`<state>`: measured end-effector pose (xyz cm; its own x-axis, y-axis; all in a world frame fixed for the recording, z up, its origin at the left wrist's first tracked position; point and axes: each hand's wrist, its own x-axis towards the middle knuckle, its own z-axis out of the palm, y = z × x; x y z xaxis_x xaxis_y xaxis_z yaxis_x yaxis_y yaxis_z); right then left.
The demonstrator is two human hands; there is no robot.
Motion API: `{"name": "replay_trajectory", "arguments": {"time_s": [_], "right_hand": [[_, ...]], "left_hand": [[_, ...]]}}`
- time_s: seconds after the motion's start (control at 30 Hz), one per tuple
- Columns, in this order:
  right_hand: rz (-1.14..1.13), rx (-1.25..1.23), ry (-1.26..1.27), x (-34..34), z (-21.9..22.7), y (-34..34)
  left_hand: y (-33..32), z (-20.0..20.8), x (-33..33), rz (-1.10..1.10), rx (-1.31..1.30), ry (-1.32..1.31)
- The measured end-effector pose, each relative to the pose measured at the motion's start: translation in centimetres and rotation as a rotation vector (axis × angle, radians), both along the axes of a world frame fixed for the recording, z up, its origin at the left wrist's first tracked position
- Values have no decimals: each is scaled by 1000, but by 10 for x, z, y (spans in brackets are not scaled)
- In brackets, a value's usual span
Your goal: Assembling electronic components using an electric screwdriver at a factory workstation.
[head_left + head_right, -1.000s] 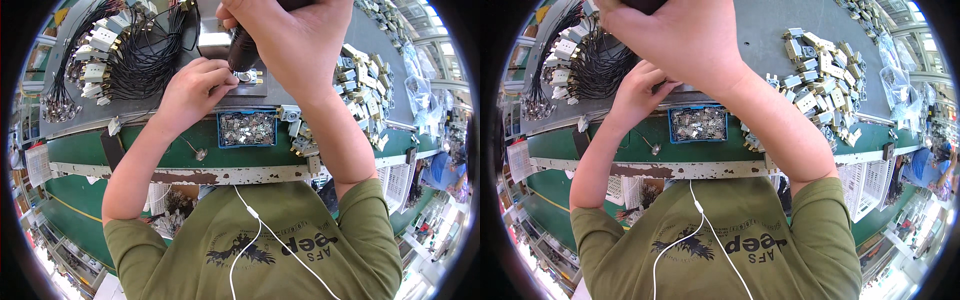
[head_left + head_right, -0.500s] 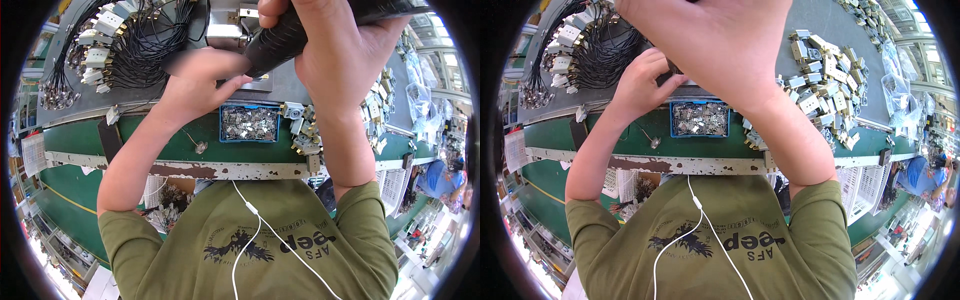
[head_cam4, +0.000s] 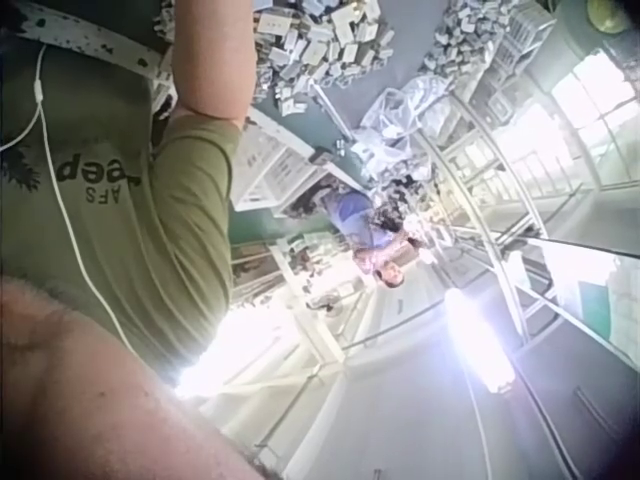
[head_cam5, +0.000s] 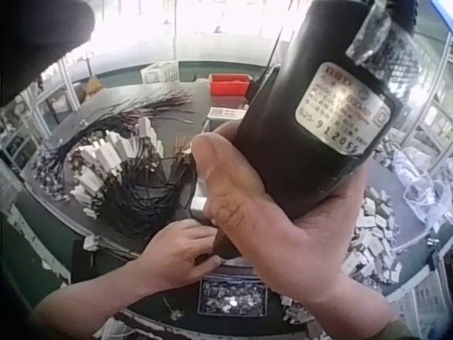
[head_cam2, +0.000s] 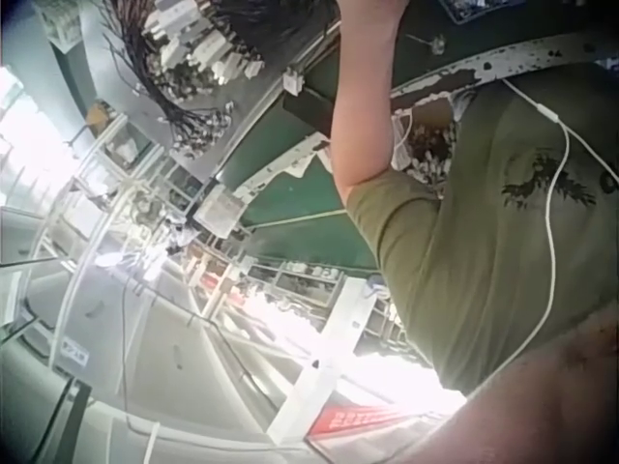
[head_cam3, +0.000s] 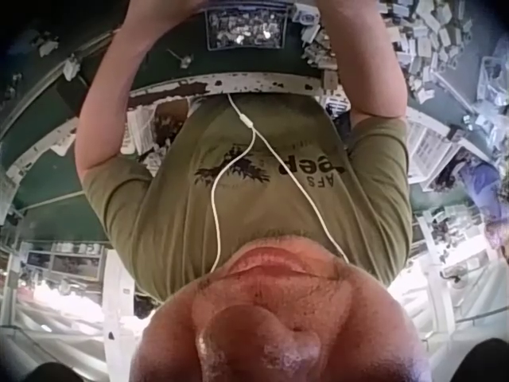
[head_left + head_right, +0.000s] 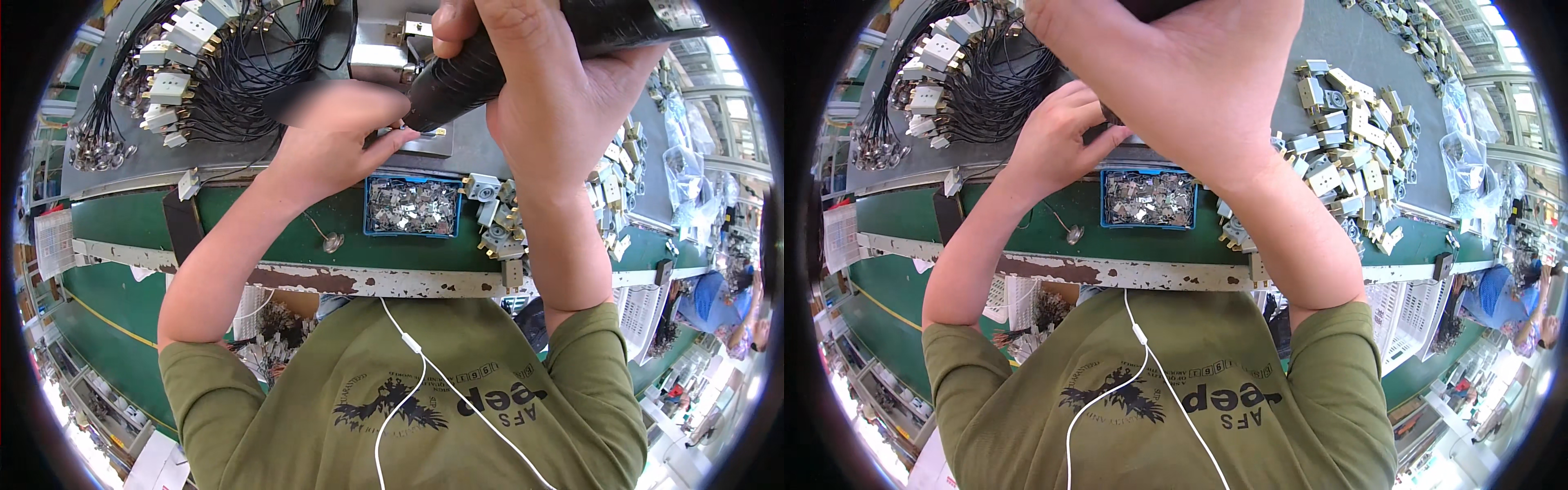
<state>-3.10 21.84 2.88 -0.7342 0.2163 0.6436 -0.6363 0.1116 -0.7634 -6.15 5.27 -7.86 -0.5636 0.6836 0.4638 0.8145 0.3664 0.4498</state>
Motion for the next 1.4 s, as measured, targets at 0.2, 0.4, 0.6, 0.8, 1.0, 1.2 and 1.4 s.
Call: {"name": "replay_trajectory", "arguments": {"time_s": [0.2, 0.4, 0.6, 0.8, 1.0, 1.2, 1.4], "right_hand": [[39, -34, -16, 6, 7, -5], [142, -56, -94, -3, 3, 1], [280, -34, 39, -5, 4, 18], [140, -96, -31, -4, 0, 1], [194, -134, 156, -29, -13, 2], [270, 31, 445, -52, -17, 6], [350, -61, 26, -22, -7, -11]], "left_hand": [[-3, -1, -1, -2, -25, 16], [-4, 1, 0, -22, -72, 17], [-7, 2, -1, -39, -73, -28], [-6, 2, -3, -26, -84, -88], [-4, 5, -3, -19, -69, -118], [-3, 4, -2, -11, -70, -98], [-9, 2, -7, -50, -62, -213]]}}
